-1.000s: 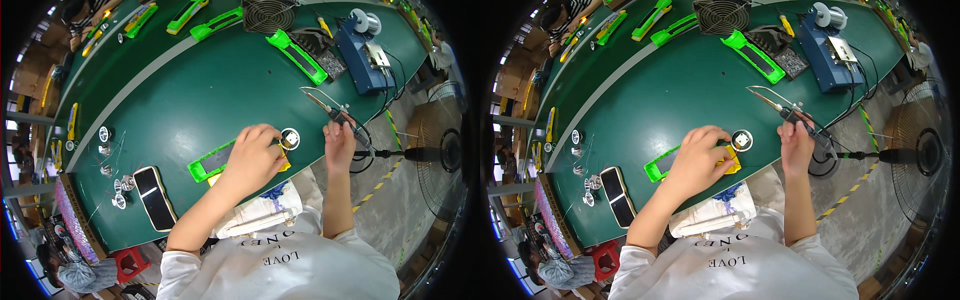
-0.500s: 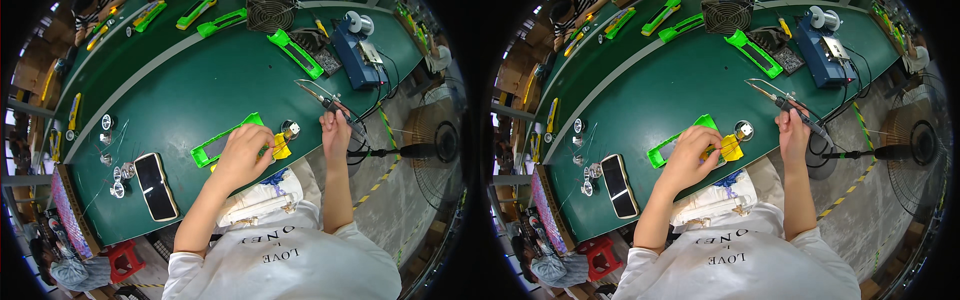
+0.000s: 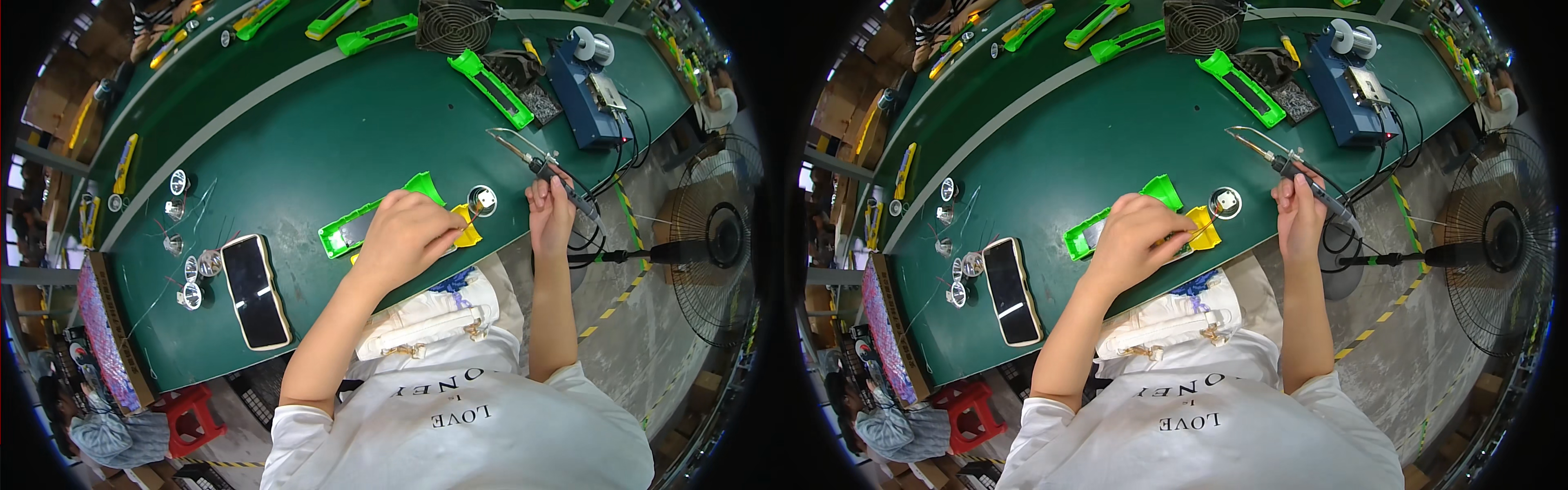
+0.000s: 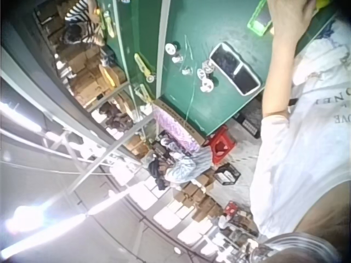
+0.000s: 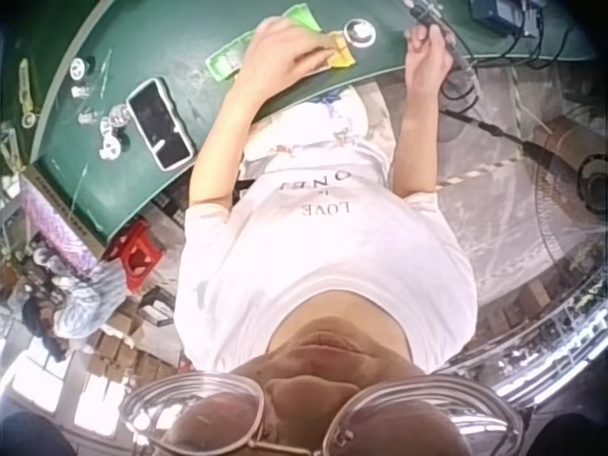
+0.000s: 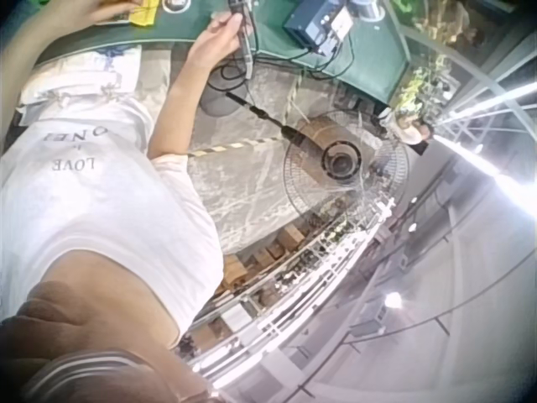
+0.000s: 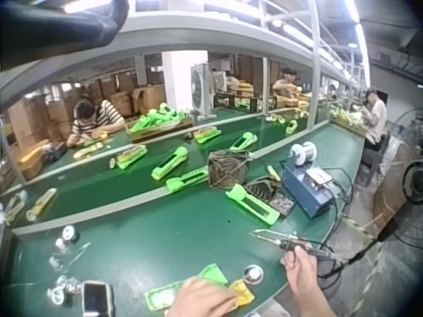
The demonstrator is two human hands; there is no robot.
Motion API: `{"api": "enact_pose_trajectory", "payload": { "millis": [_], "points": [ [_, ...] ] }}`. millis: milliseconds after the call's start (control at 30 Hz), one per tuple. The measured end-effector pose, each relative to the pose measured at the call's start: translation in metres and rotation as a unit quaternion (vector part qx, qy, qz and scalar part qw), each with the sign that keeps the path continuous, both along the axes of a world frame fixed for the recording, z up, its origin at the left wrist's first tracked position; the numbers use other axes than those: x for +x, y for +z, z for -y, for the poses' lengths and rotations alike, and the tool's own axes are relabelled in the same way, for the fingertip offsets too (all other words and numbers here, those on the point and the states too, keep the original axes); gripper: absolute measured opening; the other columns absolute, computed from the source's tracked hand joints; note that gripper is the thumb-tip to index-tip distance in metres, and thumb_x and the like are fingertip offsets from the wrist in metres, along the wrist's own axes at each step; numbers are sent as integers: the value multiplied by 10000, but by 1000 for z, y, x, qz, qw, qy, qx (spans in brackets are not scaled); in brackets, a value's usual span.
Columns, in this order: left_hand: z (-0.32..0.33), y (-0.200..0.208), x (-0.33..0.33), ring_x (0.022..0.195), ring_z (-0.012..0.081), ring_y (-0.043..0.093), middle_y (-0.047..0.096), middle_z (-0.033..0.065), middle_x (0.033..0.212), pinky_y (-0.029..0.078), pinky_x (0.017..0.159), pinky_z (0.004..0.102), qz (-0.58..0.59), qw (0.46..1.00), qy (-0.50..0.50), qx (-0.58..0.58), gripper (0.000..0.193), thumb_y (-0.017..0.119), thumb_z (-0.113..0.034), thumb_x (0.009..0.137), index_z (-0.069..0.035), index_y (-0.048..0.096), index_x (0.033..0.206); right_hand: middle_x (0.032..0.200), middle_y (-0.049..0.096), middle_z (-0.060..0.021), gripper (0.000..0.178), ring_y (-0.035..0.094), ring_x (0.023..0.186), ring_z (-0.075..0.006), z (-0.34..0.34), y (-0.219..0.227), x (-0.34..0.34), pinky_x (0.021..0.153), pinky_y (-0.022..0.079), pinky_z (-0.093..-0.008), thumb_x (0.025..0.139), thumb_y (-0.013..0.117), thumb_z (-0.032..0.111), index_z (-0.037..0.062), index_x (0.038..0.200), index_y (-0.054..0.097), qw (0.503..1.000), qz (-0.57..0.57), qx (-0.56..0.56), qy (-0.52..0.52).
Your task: The person solders electronic components onto flashlight bodies using a soldering iron, fits the plastic casings together by hand, and places the assembled flashlights onto the conveyor belt.
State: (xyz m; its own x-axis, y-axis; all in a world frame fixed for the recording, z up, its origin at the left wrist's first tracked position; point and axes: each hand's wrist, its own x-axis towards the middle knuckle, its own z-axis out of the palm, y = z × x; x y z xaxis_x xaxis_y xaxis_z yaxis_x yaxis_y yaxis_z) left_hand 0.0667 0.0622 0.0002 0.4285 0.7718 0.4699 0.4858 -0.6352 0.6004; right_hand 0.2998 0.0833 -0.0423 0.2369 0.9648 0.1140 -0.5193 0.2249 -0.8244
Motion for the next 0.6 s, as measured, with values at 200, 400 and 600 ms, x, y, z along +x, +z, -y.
{"api": "enact_pose_trajectory", "payload": {
  "millis": [200, 400, 600],
  "points": [
    [3, 0, -6, 790, 183, 587, 641, 14, 807, 415, 793, 336, 72, 997, -38, -15, 84, 671, -100, 703, -93, 643, 781, 682, 386, -3, 213, 363, 622, -84, 0, 1, -1, 670, 338, -264, 904, 421, 112, 28, 1096, 461, 1000, 6, -9, -5],
    [4, 9, 1, 846, 210, 584, 643, 31, 863, 402, 835, 342, 48, 995, 35, -75, 157, 653, -148, 733, -89, 631, 877, 685, 385, -5, 218, 364, 623, -85, -3, -1, 0, 676, 341, -267, 905, 419, 111, 24, 1100, 457, 1000, 20, -8, -3],
    [-18, 11, 5, 967, 233, 556, 617, 59, 1013, 361, 906, 355, -84, 982, -44, -166, 376, 644, -231, 759, -97, 544, 1096, 689, 385, -10, 232, 364, 631, -89, -3, -3, 0, 679, 341, -276, 904, 430, 125, 29, 1114, 455, 1000, 15, -3, -7]
  ]
}}
